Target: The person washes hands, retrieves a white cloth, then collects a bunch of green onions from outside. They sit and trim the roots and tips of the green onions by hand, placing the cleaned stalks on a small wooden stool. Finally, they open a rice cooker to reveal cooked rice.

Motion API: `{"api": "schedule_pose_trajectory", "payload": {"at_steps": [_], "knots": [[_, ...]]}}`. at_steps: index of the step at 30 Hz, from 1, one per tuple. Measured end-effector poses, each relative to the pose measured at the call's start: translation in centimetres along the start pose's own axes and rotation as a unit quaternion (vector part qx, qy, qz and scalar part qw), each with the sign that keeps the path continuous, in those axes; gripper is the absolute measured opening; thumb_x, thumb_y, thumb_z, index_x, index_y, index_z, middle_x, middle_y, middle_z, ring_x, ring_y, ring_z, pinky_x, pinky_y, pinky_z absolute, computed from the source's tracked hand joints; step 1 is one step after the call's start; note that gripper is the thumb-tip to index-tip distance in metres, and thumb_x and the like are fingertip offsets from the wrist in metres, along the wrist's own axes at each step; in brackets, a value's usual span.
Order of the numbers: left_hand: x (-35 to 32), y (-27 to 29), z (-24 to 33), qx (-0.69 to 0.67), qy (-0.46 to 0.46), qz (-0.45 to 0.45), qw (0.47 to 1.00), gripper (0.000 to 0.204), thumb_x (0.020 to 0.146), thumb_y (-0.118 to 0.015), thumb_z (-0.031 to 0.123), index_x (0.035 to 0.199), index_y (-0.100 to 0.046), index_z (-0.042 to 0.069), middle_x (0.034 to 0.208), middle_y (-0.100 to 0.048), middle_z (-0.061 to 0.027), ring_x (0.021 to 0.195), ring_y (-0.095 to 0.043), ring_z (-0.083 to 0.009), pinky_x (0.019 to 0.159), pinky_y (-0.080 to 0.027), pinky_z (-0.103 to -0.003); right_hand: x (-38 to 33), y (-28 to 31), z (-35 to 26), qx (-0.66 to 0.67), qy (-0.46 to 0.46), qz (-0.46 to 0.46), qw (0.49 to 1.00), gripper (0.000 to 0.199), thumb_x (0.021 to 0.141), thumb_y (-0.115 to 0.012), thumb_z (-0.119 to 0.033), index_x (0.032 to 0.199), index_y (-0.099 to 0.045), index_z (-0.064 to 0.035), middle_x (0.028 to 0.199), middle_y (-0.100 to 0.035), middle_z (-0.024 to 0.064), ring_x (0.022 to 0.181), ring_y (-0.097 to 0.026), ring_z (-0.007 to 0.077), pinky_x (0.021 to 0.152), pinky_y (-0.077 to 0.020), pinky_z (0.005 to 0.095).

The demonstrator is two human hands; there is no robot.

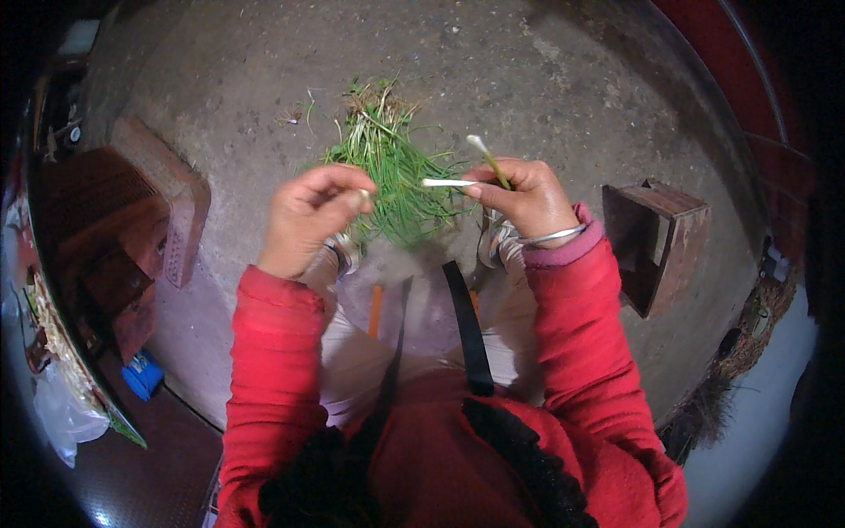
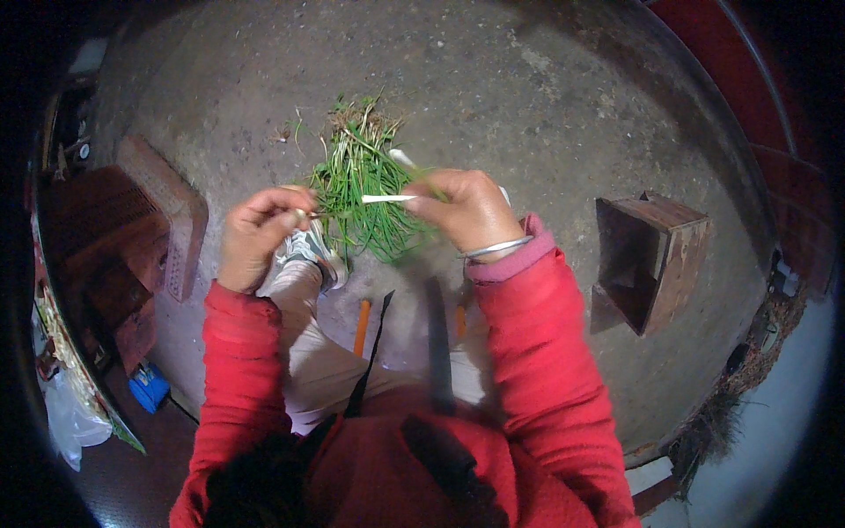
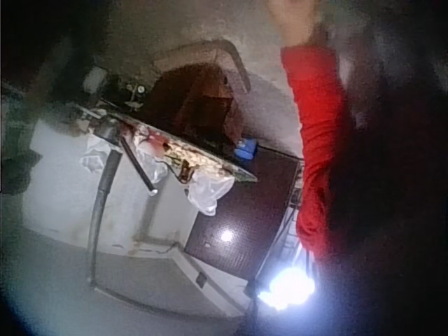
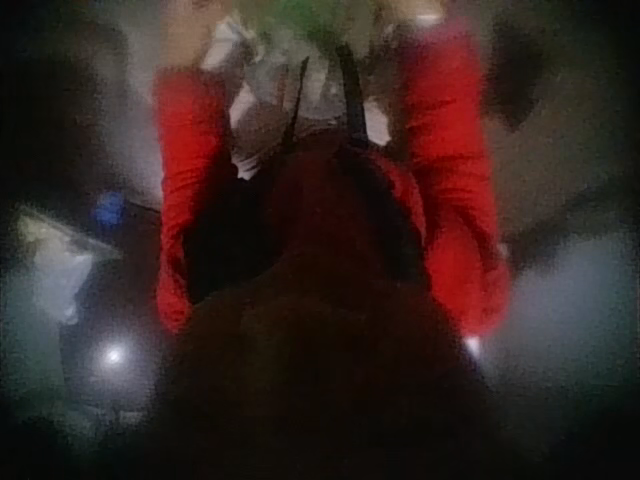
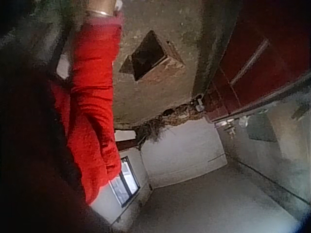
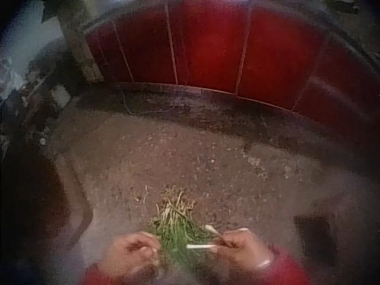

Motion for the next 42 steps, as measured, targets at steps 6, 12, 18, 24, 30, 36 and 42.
{"api": "schedule_pose_trajectory", "payload": {"at_steps": [6,12,18,24,30,36,42], "knots": [[-0.5,2.9,5.8,0.420,-0.227,0.182,0.859,0.027,0.068,-0.055,0.005,0.095,-0.054,0.003,0.093,-0.054,-0.0078,0.089,-0.049,-0.0177,0.081,-0.036,-0.028,-0.2,-0.5,0.6,0.037,-0.018,-0.004,0.999,0.016,0.070,-0.058,-0.010,0.081,-0.059,0.0015,0.065,-0.056,0.0085,0.061,-0.050,0.0114,0.058,-0.0405,0.0259],[0.1,-3.6,2.7,0.287,-0.182,0.012,0.941,0.019,0.068,-0.058,0.010,0.085,-0.056,0.003,0.071,-0.054,-0.0061,0.070,-0.050,-0.0201,0.064,-0.039,-0.029,0.1,-1.9,0.6,0.047,-0.007,-0.024,0.999,0.017,0.069,-0.058,-0.010,0.082,-0.058,0.0014,0.066,-0.056,0.0122,0.060,-0.051,0.0155,0.058,-0.0406,0.0275],[0.7,-4.0,0.0,0.103,-0.055,-0.054,0.992,0.013,0.077,-0.052,0.013,0.076,-0.057,0.001,0.065,-0.054,-0.0027,0.063,-0.049,-0.0101,0.059,-0.039,-0.022,-0.2,-3.3,-1.0,-0.018,0.062,-0.075,0.995,0.015,0.072,-0.055,-0.012,0.078,-0.055,0.0016,0.062,-0.052,0.0129,0.056,-0.049,0.0189,0.053,-0.0387,0.0308],[1.3,-1.2,0.2,-0.086,-0.031,0.076,0.993,0.025,0.082,-0.044,0.018,0.097,-0.051,-0.001,0.080,-0.056,-0.0057,0.077,-0.051,-0.0120,0.072,-0.040,-0.024,-0.5,-2.9,-0.1,0.200,-0.051,-0.083,0.975,0.017,0.080,-0.046,-0.017,0.076,-0.049,-0.0006,0.065,-0.054,0.0088,0.048,-0.043,0.0136,0.047,-0.0373,0.0278],[0.3,-9.6,-2.1,-0.074,0.051,-0.207,0.974,0.029,0.083,-0.043,0.017,0.107,-0.045,0.000,0.085,-0.053,-0.0035,0.078,-0.049,-0.0090,0.071,-0.037,-0.021,-0.1,0.0,-0.8,0.488,-0.052,-0.019,0.871,0.020,0.086,-0.034,-0.022,0.077,-0.041,-0.0064,0.071,-0.053,0.0163,0.036,-0.032,0.0057,0.037,-0.0310,0.0188],[-0.3,-5.5,-4.4,-0.089,0.175,-0.198,0.960,0.023,0.081,-0.047,0.017,0.096,-0.051,0.001,0.063,-0.048,-0.0006,0.048,-0.040,-0.0031,0.044,-0.031,-0.016,-0.3,7.3,2.0,0.481,-0.027,0.185,0.856,0.021,0.085,-0.038,-0.020,0.072,-0.045,-0.0050,0.082,-0.054,0.0189,0.047,-0.041,0.0117,0.045,-0.0390,0.0249],[-0.5,-4.1,-4.2,-0.045,0.206,-0.177,0.961,0.021,0.078,-0.049,0.014,0.095,-0.052,0.002,0.062,-0.050,0.0002,0.045,-0.038,-0.0018,0.040,-0.028,-0.015,-0.7,8.7,3.2,0.468,-0.019,0.240,0.850,0.024,0.084,-0.040,-0.021,0.073,-0.049,-0.0027,0.085,-0.054,0.0162,0.066,-0.052,0.0201,0.058,-0.0435,0.0299]]}}
Point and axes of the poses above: each hand's wrist, its own x-axis towards the middle knuckle, its own y-axis out of the back of the hand, z = x × y, the point moved 10 cm from there along x, towards the middle knuckle
